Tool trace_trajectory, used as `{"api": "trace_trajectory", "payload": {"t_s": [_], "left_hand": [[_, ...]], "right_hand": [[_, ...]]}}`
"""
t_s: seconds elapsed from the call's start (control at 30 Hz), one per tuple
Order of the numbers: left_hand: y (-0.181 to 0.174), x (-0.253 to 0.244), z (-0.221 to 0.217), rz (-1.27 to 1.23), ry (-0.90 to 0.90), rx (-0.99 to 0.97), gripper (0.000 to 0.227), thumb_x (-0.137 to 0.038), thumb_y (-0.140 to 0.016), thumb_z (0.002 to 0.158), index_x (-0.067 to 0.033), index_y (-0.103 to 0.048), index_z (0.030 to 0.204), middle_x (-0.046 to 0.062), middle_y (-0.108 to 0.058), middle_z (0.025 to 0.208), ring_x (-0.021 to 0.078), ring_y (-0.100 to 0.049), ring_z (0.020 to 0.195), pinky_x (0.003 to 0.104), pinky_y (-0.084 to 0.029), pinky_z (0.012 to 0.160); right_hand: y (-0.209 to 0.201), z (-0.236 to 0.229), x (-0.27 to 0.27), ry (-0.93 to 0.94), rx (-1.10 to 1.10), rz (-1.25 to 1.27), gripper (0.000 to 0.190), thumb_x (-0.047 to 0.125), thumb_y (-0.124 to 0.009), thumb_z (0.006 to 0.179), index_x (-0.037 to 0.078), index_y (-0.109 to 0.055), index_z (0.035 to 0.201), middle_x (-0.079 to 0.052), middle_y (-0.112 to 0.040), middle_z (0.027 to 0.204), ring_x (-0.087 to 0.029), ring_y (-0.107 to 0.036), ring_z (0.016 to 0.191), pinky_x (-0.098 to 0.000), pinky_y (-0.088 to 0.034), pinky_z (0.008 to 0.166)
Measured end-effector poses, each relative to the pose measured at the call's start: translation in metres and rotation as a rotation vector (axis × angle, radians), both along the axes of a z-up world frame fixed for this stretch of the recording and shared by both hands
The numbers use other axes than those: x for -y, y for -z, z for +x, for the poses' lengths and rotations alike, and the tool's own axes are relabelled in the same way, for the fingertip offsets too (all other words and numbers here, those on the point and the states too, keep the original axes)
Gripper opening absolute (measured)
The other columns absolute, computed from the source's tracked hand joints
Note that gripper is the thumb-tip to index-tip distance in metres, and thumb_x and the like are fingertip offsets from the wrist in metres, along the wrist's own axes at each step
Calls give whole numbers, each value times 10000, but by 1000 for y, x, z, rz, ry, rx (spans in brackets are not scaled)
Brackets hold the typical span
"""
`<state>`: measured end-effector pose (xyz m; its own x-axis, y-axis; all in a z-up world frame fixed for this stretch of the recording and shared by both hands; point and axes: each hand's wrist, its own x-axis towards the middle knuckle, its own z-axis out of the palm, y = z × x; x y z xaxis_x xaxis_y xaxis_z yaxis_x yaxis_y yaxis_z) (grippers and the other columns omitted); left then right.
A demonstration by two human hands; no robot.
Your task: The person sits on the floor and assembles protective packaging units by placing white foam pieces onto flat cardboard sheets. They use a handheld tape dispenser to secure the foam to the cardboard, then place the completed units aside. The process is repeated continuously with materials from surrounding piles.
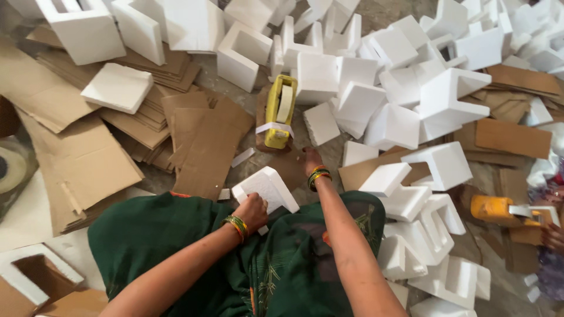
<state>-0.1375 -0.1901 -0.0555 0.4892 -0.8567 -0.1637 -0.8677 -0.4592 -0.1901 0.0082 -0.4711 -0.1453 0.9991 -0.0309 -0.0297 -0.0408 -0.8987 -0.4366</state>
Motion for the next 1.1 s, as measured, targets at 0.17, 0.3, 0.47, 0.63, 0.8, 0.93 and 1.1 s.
{"api": "trace_trajectory", "payload": {"t_s": [0.17,0.3,0.47,0.63,0.8,0.93,1.1], "left_hand": [[-1,-6,1,-25,-12,-31,164,-228,-618,858,-146,-756,828,50,-685,895,238,-650,887,421,-458,817],[3,-15,30,-103,-36,-171,140,-204,-629,851,-178,-745,776,29,-695,914,213,-652,913,394,-448,848],[6,-7,52,-44,30,-245,133,-218,-644,849,-198,-742,761,-4,-714,929,196,-667,918,384,-449,830],[-3,-6,52,-20,56,-230,158,-223,-635,888,-202,-742,774,-8,-730,934,194,-684,921,390,-452,839],[1,3,55,25,9,-259,152,-205,-631,888,-197,-747,790,4,-736,944,196,-694,928,382,-454,844],[1,5,52,21,-61,-274,168,-215,-619,918,-200,-754,819,14,-747,947,197,-711,913,383,-463,836],[-17,8,53,-55,-240,-376,267,-432,-700,833,-176,-754,886,59,-753,970,236,-713,948,395,-488,848]], "right_hand": [[17,5,2,233,-469,-6,685,435,-754,834,177,-501,1416,-142,-595,1371,-389,-508,1307,-459,-438,1075],[8,13,8,54,-534,-24,631,477,-702,869,194,-518,1403,-101,-495,1475,-419,-527,1271,-468,-432,1064],[-5,14,30,193,-568,-95,455,278,-661,838,134,-672,1270,-191,-677,1262,-406,-639,1193,-469,-519,1005],[-23,1,38,182,-609,-1,368,287,-731,818,97,-726,1133,-173,-739,1126,-358,-705,1071,-434,-539,953],[-43,-67,-13,148,-28,195,293,232,-748,817,74,-716,1062,-168,-759,1035,-344,-735,959,-427,-577,847],[-85,-97,-89,43,-7,130,222,218,-660,959,102,-734,1133,-186,-742,1056,-389,-700,985,-475,-546,865],[-118,-78,-106,-81,-76,178,353,248,-749,877,84,-701,1186,-202,-704,1101,-397,-662,1030,-469,-527,886]]}}
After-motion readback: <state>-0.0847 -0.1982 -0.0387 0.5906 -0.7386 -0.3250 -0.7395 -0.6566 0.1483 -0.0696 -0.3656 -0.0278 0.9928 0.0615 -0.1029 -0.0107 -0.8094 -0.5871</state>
